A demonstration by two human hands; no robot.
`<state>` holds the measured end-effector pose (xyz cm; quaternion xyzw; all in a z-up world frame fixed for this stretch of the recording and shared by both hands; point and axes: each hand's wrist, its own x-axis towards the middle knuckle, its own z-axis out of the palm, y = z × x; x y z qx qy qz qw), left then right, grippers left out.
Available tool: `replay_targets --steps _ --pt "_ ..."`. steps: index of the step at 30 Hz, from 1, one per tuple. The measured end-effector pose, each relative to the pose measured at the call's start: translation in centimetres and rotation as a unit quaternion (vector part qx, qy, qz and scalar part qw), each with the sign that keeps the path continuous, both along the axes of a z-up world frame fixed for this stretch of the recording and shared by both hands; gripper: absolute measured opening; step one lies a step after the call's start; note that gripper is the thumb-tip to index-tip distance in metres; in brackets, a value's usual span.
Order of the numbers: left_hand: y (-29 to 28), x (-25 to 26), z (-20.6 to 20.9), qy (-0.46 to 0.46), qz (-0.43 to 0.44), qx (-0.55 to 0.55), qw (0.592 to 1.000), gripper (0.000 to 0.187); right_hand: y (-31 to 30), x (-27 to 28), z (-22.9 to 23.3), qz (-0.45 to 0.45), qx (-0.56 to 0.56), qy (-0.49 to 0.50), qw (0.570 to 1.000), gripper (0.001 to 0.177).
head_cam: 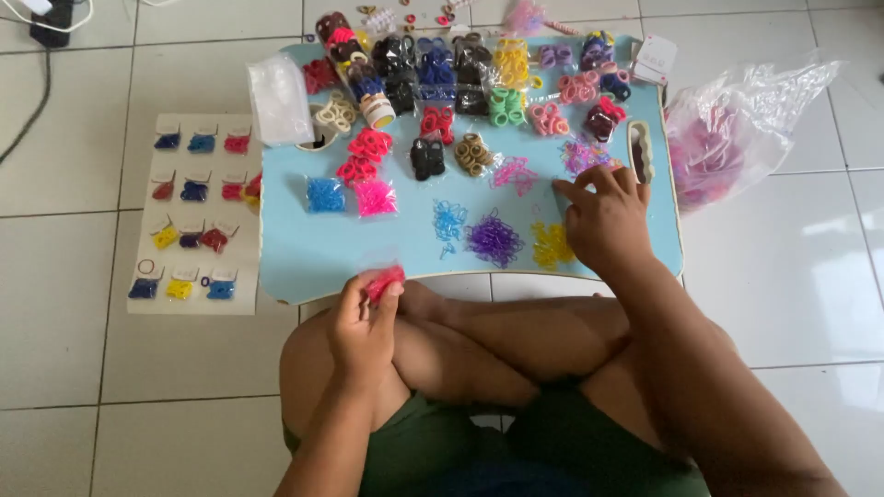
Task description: Sorting and packing small colorful rubber bands into small plastic bags on a low table while sitting on the floor.
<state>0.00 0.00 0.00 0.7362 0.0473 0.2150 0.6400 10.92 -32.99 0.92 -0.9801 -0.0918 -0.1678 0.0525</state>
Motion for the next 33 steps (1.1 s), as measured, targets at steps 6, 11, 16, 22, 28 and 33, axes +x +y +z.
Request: replay_targets --steps 6,11,16,22,28,33 --pt "-0.6 0.8 -0.7 -0.026 0.0 -0.02 0.999 0.021 1.2 -1.0 0.5 0.026 -0.024 0.016 0.999 0.041" --pt "-0.3 0.4 0.1 -0.022 -0.001 0.066 0.998 0.023 3.2 -2.2 0.4 0.036 -0.05 -0.01 0.998 0.039" --pt "0.0 0.1 0.6 -0.009 -0.004 0.085 0.996 0.024 5.0 -1.9 0.2 0.067 -0.076 -0.029 0.994 0.037" --pt "0.3 0.7 0.8 -0.023 -0.025 0.106 0.994 0.022 8.1 -1.2 0.5 0.101 -0.092 -0.042 0.99 0.036" --pt "0.2 0.5 0.8 -0.033 -0.013 0.132 0.991 0.021 10.0 -0.2 1.9 0.116 0.03 0.069 0.99 0.034" --pt "0.2 0.4 1.2 -0.032 -0.013 0.142 0.989 0.021 5.9 0.3 0.6 0.034 0.099 0.087 0.991 0.033"
